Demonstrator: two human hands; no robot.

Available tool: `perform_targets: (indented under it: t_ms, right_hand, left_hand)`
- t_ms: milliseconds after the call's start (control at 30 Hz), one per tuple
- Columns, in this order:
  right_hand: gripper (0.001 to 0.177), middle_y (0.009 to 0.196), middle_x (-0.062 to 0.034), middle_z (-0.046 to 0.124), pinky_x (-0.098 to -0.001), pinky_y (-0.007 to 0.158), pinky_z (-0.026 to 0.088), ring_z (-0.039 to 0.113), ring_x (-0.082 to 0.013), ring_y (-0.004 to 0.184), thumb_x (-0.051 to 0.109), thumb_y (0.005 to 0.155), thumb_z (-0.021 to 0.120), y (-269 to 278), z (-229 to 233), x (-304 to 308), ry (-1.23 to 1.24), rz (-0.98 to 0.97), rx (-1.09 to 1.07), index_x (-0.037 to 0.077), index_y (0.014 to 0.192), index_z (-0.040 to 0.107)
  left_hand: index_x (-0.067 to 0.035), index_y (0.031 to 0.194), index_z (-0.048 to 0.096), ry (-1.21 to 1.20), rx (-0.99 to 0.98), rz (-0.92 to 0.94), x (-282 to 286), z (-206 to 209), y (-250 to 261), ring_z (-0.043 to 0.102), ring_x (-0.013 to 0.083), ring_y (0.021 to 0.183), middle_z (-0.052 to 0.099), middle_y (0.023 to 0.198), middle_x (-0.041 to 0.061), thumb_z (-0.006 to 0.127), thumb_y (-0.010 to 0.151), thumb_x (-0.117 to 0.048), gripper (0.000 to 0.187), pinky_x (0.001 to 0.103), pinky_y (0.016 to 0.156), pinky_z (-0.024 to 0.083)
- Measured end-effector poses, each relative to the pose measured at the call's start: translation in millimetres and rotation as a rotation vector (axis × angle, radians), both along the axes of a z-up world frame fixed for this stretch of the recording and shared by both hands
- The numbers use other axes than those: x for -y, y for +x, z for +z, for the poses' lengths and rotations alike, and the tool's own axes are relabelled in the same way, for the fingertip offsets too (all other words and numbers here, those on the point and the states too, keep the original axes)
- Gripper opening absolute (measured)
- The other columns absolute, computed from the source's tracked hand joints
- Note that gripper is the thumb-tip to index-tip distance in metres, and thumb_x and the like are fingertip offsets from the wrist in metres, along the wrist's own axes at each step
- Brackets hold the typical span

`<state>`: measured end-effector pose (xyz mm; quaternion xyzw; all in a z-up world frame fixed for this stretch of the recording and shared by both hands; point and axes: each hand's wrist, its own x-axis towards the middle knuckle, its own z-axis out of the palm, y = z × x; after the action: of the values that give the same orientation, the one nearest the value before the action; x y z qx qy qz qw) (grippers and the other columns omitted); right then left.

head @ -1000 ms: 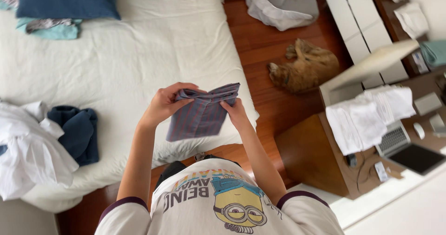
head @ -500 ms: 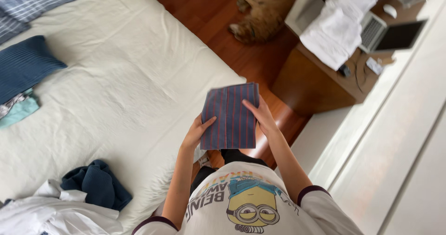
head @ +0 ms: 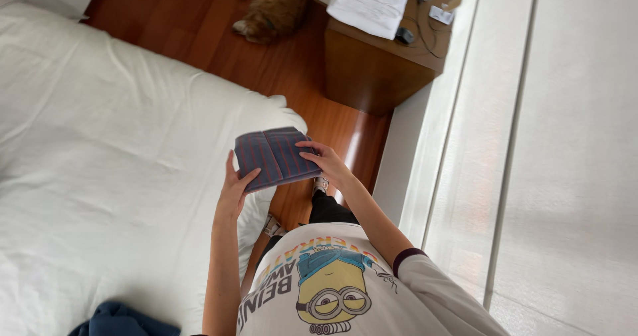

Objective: The person folds several pieces of bedding, including a white towel, a striped towel, and a patterned towel, on a bed. They then place each folded item onto a stack on a nearby desk.

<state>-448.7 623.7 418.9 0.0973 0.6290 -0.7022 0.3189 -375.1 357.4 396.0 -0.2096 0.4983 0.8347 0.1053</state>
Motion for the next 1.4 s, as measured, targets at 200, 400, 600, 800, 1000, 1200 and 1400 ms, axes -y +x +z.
perform_targets:
  t_ms: [200, 400, 600, 800, 1000, 1200, 1400]
  right_hand:
    - [0.039, 0.124, -0.0067, 0.066, -0.0315, 0.093, 0.059, 0.067, -0.0150, 0.107, 0.011, 0.097, 0.066, -37.5, -5.5, -61.3, -0.022, 0.038, -0.010, 0.005, 0.135, 0.060]
    - [0.035, 0.119, -0.0100, 0.071, -0.0286, 0.093, 0.058, 0.069, -0.0160, 0.104, 0.011, 0.099, 0.065, -90.1, -0.1, -159.2, -0.062, -0.153, -0.174, 0.004, 0.133, 0.066]
    - [0.032, 0.112, -0.0121, 0.069, -0.0284, 0.083, 0.062, 0.069, -0.0172, 0.098, 0.016, 0.102, 0.060, -120.1, 28.9, -249.9, 0.126, -0.324, -0.182, 0.003, 0.130, 0.069]
    - [0.033, 0.120, -0.0130, 0.069, -0.0262, 0.079, 0.062, 0.074, -0.0179, 0.095, 0.015, 0.100, 0.060, -141.8, 12.4, -287.5, 0.016, -0.399, -0.056, -0.001, 0.127, 0.068]
    - [0.032, 0.112, -0.0155, 0.072, -0.0249, 0.078, 0.062, 0.074, -0.0164, 0.089, 0.009, 0.098, 0.063, -184.3, -32.6, -280.8, 0.037, -0.400, 0.027, -0.003, 0.127, 0.069]
    - [0.031, 0.110, -0.0115, 0.073, -0.0263, 0.080, 0.065, 0.072, -0.0139, 0.091, 0.007, 0.097, 0.065, -263.6, -40.8, -267.4, 0.011, -0.404, -0.004, -0.002, 0.126, 0.070]
    - [0.028, 0.108, -0.0063, 0.074, -0.0255, 0.080, 0.064, 0.071, -0.0107, 0.087, 0.008, 0.097, 0.066, -383.3, -2.3, -251.3, 0.025, -0.468, -0.083, 0.002, 0.124, 0.073]
  left_hand:
    - [-0.004, 0.151, 0.044, -0.100, -0.126, -0.257, -57.0, 22.9, -52.6, 0.068, 0.0201, 0.113, 0.059, 0.134, 0.010, 0.070, 0.086, 0.001, 0.070, 0.036, 0.093, 0.058]
    - [-0.008, 0.148, 0.053, -0.218, -0.136, -0.508, -128.1, 35.4, -142.2, 0.070, 0.0183, 0.106, 0.069, 0.123, 0.012, 0.069, 0.088, 0.002, 0.063, 0.029, 0.098, 0.053]
    - [-0.006, 0.146, 0.057, -0.144, -0.240, -0.634, -228.3, 37.7, -237.9, 0.073, 0.0185, 0.107, 0.071, 0.120, 0.011, 0.062, 0.098, -0.007, 0.048, 0.027, 0.099, 0.053]
    - [-0.005, 0.142, 0.060, -0.149, -0.223, -0.729, -269.5, 22.4, -280.5, 0.073, 0.0196, 0.107, 0.073, 0.121, 0.012, 0.058, 0.100, -0.010, 0.042, 0.027, 0.100, 0.053]
    - [0.001, 0.129, 0.068, -0.180, -0.051, -0.612, -240.6, -33.5, -308.1, 0.075, 0.0205, 0.100, 0.073, 0.120, 0.013, 0.058, 0.101, -0.010, 0.032, 0.030, 0.094, 0.060]
    - [0.007, 0.116, 0.073, -0.118, -0.132, -0.499, -233.4, -72.8, -396.7, 0.075, 0.0193, 0.095, 0.074, 0.119, 0.013, 0.058, 0.097, 0.001, 0.025, 0.029, 0.088, 0.062]
    - [0.006, 0.117, 0.073, -0.262, -0.202, -0.452, -233.6, -36.0, -524.1, 0.076, 0.0180, 0.091, 0.076, 0.112, 0.014, 0.056, 0.097, 0.002, 0.027, 0.027, 0.085, 0.063]
